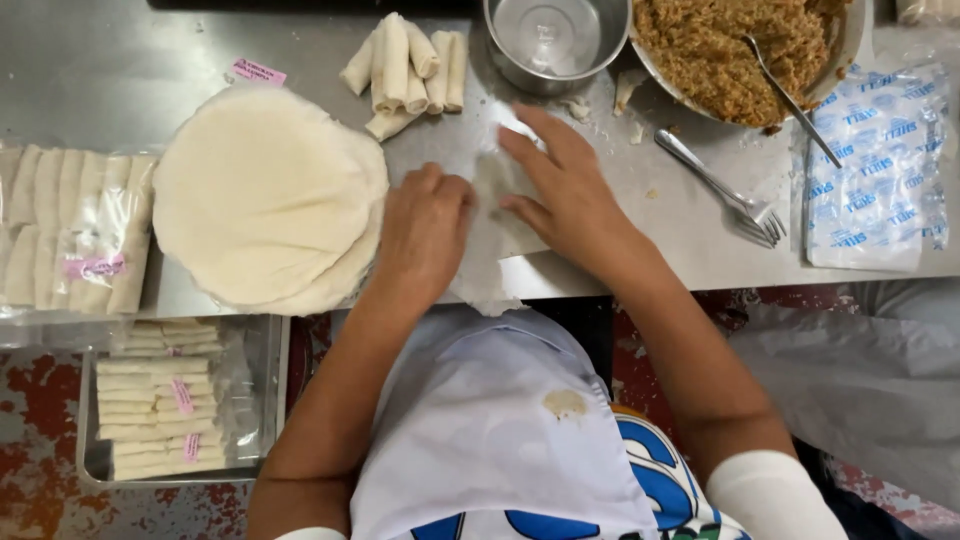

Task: A person is peeling spring roll wrappers, adding filling with a fork, and rolling them into cylinders on a stainless steel workbench.

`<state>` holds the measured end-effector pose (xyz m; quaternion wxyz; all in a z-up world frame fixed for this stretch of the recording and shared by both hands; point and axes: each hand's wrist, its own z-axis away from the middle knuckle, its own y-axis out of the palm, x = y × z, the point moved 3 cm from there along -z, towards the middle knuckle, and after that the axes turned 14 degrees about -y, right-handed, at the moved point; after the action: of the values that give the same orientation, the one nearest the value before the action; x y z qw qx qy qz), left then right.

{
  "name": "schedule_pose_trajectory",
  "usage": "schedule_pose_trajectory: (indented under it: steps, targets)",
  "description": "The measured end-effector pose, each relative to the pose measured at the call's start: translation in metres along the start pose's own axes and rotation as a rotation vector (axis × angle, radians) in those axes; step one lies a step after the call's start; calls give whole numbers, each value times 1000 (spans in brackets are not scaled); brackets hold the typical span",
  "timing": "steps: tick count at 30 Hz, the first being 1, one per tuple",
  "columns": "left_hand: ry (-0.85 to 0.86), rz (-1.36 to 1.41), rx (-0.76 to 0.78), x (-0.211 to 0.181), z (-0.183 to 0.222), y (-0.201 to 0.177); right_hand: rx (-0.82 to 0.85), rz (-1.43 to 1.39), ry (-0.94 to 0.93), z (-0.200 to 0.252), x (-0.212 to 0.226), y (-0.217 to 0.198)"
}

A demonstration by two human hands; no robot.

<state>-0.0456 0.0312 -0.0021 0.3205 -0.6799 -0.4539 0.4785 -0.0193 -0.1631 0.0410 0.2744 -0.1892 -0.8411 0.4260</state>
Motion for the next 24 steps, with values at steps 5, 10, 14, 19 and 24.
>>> schedule_pose_trajectory:
  steps: [5, 10, 14, 19, 24]
  targets:
    - [59, 420, 143, -9, -1, -45, 140, -364, -107, -22, 3, -6]
    - [-101, 692, 566, -16, 4, -75, -20, -373, -18, -11, 46, -76]
    - [51, 962, 549, -26, 1, -134, -50, -304, 2, 10, 75, -124]
    - [-75, 1019, 600, -29, -15, -139, -140, -332, 147, 14, 62, -119]
    - [-343, 1156, 846, -19, -29, -56, -93, -252, 229, 16, -1, -56]
